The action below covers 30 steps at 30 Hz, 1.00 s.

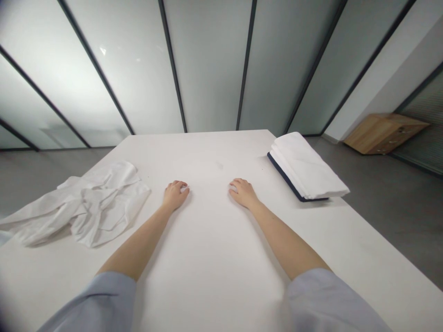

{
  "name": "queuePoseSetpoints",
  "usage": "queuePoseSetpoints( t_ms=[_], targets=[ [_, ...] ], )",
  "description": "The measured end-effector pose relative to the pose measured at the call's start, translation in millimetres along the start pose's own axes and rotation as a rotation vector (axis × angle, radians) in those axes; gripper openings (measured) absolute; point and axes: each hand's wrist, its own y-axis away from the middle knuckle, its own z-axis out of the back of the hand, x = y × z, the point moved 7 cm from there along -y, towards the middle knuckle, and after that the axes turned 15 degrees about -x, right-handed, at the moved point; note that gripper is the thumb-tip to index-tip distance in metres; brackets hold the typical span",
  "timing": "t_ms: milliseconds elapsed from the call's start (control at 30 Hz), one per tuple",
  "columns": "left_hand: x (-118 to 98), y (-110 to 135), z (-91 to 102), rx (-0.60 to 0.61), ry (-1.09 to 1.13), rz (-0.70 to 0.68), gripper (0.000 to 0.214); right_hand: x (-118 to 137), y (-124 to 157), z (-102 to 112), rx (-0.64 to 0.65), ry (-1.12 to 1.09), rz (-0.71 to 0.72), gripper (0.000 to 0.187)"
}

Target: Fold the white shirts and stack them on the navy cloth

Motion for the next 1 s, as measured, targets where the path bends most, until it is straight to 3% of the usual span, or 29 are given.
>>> queuePoseSetpoints(
  t_ms=[1000],
  targets=[
    [-4.2,5.4,1.4,0.023,-0.028,-0.083,0.031,8.1,-0.4,4.6,0.033,0.014,-0.008,0.031]
  ],
)
